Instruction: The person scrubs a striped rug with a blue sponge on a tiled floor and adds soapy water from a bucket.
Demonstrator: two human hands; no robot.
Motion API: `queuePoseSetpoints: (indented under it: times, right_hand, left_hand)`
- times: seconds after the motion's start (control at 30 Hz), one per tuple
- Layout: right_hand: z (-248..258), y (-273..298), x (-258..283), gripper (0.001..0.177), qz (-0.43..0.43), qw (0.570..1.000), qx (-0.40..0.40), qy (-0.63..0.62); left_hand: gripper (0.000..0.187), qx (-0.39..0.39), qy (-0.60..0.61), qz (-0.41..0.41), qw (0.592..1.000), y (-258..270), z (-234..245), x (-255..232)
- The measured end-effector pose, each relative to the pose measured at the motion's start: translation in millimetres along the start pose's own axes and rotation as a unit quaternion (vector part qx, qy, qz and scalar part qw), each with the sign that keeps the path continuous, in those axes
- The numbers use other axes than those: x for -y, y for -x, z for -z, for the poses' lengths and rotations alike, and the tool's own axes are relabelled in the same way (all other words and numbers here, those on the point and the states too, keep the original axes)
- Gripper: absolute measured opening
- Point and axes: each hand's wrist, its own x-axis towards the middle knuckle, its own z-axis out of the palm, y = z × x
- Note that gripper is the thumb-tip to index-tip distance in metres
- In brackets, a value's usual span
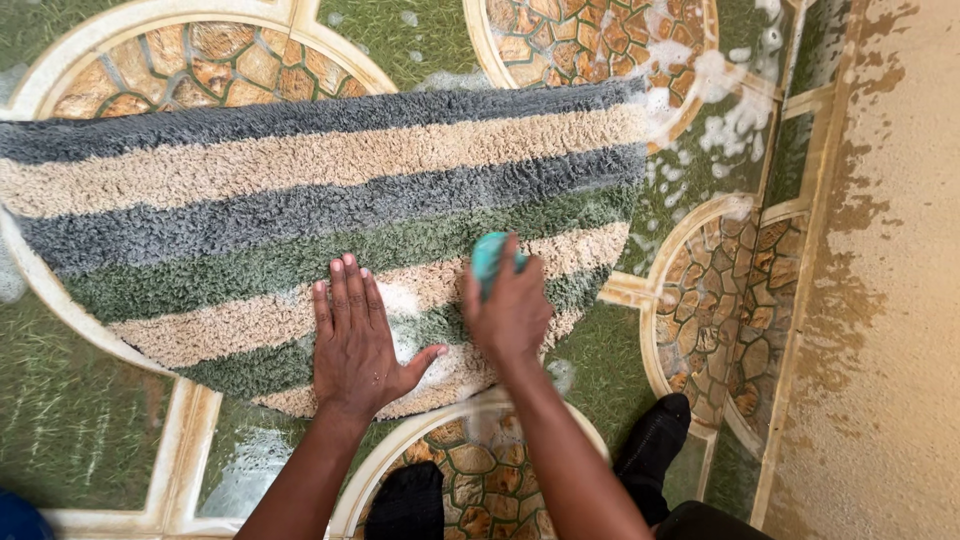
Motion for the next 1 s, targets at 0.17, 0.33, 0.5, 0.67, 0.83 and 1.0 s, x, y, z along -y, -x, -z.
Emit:
queuePoseSetpoints:
  times: [0.17, 0.33, 0.5, 0.67, 0.83, 1.0]
  right_hand:
    - [-10, 30, 38, 0.081, 0.187, 0.979, 0.076, 0.011]
    - [17, -36, -54, 0.077, -0.007, 1.0, 0.004, -0.024]
    - [17, -48, -54, 0.077, -0.103, 0.992, -0.042, -0.066]
    - [-6, 24, 50, 0.084, 0.111, 0.99, 0.07, -0.042]
    - [4, -15, -10, 0.083, 0.087, 0.995, 0.024, -0.044]
    - [24, -71, -75, 0.078, -0.051, 0.996, -0.078, -0.01]
  left_hand:
    - [0.125, 0.14, -0.096, 0.03, 0.985, -1, 5, -1]
    - [0.127, 0.022, 0.001, 0.022, 1.0, -1, 11, -5]
    - [0.128, 0.213, -0.164, 0.05, 0.962, -10, 23, -12]
    - [0.127, 0.074, -0.043, 0.02, 0.996, -7, 20, -9]
    - [0.126, 0.022, 0.0, 0.011, 1.0, 3, 4, -1]
    - [0.125, 0.029, -0.022, 0.021, 0.999, -3, 11, -6]
